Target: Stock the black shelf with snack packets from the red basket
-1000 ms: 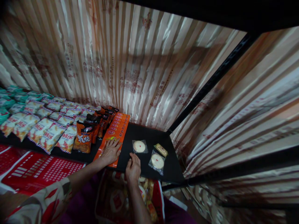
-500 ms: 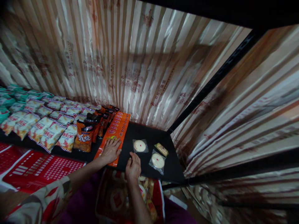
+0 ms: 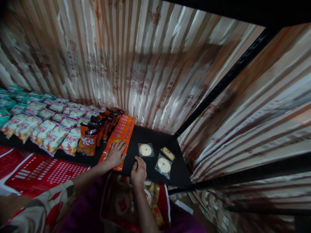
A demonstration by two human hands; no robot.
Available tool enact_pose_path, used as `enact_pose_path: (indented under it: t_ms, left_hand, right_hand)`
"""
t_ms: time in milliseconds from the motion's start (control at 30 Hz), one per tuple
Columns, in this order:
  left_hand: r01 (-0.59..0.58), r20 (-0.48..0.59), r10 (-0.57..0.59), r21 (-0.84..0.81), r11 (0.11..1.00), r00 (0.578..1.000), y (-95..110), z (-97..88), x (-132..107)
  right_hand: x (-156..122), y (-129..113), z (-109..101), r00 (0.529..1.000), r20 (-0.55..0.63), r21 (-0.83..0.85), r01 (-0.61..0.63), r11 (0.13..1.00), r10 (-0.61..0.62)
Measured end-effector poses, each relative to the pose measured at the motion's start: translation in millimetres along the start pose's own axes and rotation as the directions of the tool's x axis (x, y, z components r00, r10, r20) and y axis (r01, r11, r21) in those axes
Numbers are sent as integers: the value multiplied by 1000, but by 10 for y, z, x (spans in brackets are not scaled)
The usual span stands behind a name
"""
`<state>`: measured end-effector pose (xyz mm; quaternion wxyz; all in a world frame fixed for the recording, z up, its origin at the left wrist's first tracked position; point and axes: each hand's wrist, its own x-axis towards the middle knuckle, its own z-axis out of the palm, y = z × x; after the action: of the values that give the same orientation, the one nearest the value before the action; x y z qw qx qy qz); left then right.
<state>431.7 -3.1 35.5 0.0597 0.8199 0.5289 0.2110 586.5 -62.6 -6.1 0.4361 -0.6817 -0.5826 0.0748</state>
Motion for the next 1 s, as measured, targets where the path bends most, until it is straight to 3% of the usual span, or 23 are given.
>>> enact_pose_path:
  t_ms: [133,267,333,433,500,567,633,767,900,1000]
  left_hand:
    - [-73,-46,67,-125,989,997,159,-154,-46]
    - [-158,-11,164,-335,929,986,427,-246,-383]
    - [-207,72,260,-423,882,963,540,-170,-683]
    - [-216,243,371,-493,843,896,638,80,-1181]
    - [-98,316,262,-452,886,912,654,262,-1458]
    - [-6,365,163,-394,919,916,643,400,-1651]
    - [35,412,120,-351,936,903,620,480,-1760]
    - [97,465,41,-268,959,885,586,534,-1822]
    - [107,467,1,-203,973,884,586,516,-1833]
    - [106,528,-18,-137,985,849,571,476,-1877]
  right_hand:
    - [-19,-36,-69,998,-47,144,-25,989,32]
    - [-193,-33,-218,995,-25,313,-86,946,99]
    - [-350,14,-314,988,22,344,-154,926,156]
    - [-623,183,-440,978,76,240,-207,949,194]
    - [-789,362,-488,972,148,164,-205,965,181]
    - [-914,570,-507,944,221,51,-261,964,244]
    - [-988,774,-508,919,194,-78,-336,939,345]
    - [-1004,1049,-483,898,144,-236,-376,896,415]
    - [-950,1129,-441,930,50,-235,-344,909,365]
    - [-943,1153,-438,932,27,-217,-348,912,362]
